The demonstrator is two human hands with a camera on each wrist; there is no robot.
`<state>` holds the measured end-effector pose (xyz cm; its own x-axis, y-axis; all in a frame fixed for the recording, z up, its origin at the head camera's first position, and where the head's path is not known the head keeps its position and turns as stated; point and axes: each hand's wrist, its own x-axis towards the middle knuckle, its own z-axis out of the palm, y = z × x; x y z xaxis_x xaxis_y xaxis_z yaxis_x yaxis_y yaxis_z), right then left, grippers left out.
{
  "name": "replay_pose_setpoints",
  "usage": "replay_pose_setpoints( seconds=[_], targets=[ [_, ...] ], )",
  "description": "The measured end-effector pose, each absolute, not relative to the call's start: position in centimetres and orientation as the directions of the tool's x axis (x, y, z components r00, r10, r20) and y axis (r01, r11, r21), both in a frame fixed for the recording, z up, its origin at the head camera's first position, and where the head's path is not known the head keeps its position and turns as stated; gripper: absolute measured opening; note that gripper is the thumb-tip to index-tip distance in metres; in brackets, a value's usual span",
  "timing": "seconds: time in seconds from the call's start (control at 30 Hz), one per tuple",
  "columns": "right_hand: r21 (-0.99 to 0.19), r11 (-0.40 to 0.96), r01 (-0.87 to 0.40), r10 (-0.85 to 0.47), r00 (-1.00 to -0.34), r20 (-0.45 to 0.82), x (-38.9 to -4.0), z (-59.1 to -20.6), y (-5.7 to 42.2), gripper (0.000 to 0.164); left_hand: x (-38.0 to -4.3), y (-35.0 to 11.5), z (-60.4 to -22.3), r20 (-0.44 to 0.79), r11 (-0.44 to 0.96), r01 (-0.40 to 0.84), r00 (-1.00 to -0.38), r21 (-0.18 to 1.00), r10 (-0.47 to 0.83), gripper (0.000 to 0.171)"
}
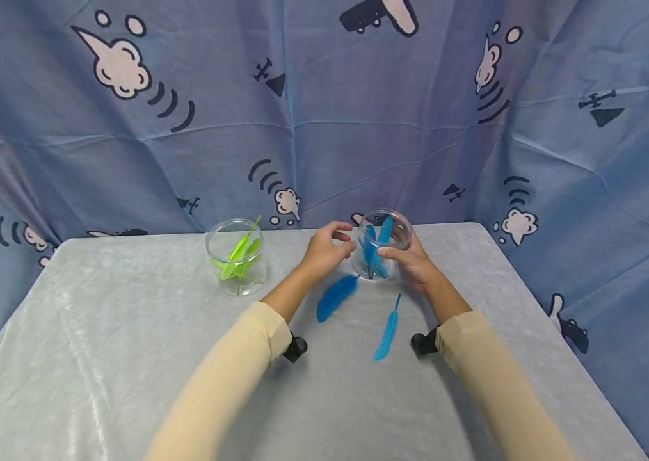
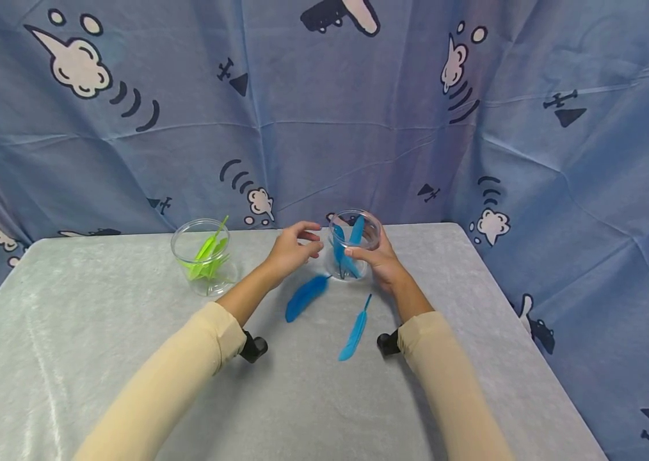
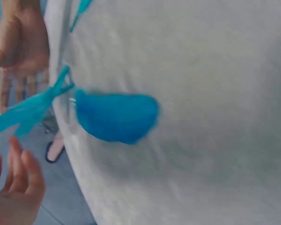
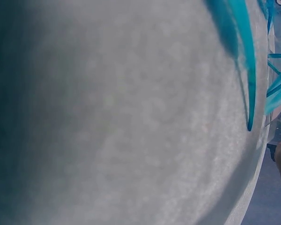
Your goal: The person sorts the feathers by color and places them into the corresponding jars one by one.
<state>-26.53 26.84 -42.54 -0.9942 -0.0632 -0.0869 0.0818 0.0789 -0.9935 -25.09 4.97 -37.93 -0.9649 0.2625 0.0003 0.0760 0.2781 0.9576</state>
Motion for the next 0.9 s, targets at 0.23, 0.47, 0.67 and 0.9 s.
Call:
replay_pose_setpoints(
  seconds=[0.23,0.47,0.67,0.9],
  targets=[
    [-0.991,0.089,0.101,-0.061,-0.992,-0.107,-26.5,-42.5,26.9,0.096,-24.5,3.3,-39.6,-0.212,0.455,-0.016,-0.899,0.89,0.383,0.04],
    [-0.997,0.059,0.059,-0.082,-0.995,-0.064,-26.5,-42.6,26.9,0.092,-23.8,2.6,-41.6,-0.218,0.504,0.036,-0.873,0.863,0.436,0.041],
    [-0.999,0.031,0.025,-0.102,-0.994,-0.028,-26.6,-42.8,27.0,0.09,-23.4,2.6,-42.4,-0.199,0.505,0.051,-0.882,0.862,0.428,0.044],
    [-0.998,0.048,0.039,-0.104,-0.994,-0.044,-26.6,-42.8,27.0,0.092,-23.2,2.7,-43.1,-0.176,0.509,0.058,-0.9,0.859,0.399,0.044]
  ],
)
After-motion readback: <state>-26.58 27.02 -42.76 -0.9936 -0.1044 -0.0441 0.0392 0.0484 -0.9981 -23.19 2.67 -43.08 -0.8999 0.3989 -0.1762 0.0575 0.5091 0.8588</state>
